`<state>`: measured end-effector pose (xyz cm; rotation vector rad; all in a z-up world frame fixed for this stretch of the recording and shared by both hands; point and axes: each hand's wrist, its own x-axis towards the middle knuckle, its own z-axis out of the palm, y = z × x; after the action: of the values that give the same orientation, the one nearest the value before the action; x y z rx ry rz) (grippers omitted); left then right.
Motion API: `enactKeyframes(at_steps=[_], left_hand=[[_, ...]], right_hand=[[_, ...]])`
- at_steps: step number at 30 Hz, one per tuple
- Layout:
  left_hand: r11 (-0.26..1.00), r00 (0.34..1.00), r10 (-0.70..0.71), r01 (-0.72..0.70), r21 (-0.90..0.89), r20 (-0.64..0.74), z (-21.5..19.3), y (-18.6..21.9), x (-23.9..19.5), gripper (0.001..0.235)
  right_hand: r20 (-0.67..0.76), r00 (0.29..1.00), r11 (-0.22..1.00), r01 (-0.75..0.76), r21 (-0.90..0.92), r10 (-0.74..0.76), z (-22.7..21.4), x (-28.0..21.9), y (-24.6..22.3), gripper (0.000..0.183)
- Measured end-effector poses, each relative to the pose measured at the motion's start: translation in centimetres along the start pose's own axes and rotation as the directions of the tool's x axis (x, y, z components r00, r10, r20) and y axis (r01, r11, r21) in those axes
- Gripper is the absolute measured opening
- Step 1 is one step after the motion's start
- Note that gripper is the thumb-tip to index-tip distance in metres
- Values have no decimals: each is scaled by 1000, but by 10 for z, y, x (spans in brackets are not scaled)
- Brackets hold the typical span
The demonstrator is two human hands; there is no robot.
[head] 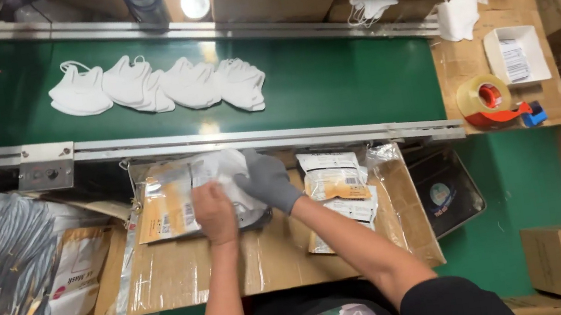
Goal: Manually packaging white face masks into individual plastic sleeves and organizing the packaged units into a larger cardboard shipping box.
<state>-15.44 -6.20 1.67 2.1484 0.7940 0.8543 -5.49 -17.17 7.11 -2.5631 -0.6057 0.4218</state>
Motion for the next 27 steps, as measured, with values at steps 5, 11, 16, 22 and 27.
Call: enactKeyframes(at_steps=[5,11,16,22,27], left_hand=[[958,958,245,-216,-186,148,-1,33,3,7],[856,840,486,-400,-328,241,-34,90,7,14],[592,975,-109,221,-775,195,-24,103,-5,41],[-7,411,-134,909,-416,902,8,63,-58,76],[985,815,-23,119,-128,578,-55,85,-7,42]], right_hand=[[-257,953,948,223,226,-163,8,-30,14,48],[-179,974,845,208,493,-136,16,-19,78,25],[41,991,408,16,913,-131,-52,-54,15,37],[-396,918,741,270,614,-7,-19,-52,32,44],[-224,869,843,487,230,-441,-88,-59,58,16]])
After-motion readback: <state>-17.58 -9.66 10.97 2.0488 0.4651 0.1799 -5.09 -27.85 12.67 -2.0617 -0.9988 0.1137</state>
